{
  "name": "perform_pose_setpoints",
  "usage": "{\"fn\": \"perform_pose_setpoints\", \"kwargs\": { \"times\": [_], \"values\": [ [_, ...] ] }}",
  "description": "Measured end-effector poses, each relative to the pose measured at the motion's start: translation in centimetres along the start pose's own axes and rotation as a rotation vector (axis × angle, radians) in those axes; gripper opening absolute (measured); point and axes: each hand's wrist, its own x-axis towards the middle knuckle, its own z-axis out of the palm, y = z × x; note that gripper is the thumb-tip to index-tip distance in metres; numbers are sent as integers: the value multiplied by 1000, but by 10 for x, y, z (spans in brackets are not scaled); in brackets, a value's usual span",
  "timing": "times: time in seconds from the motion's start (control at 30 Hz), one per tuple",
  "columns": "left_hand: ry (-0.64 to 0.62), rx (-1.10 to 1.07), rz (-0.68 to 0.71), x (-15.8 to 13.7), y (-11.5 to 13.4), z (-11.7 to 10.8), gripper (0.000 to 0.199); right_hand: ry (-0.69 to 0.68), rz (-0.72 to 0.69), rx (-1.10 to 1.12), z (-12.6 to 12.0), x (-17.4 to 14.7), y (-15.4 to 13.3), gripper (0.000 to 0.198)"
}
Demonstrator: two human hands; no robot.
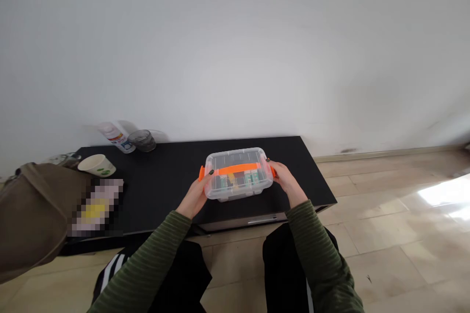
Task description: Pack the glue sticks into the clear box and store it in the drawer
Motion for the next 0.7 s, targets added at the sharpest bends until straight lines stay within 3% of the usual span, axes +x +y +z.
{"fn": "perform_pose_setpoints", "kwargs": {
  "times": [0.1,0.4,0.7],
  "values": [
    [21,37,11,-3,2,2,59,-35,66,33,1,-12,2,41],
    [124,184,81,5,-3,0,52,191,-327,-317,11,-20,9,50],
    [130,464,127,8,3,-5,50,230,-408,-626,14,-34,-2,49]
  ]
}}
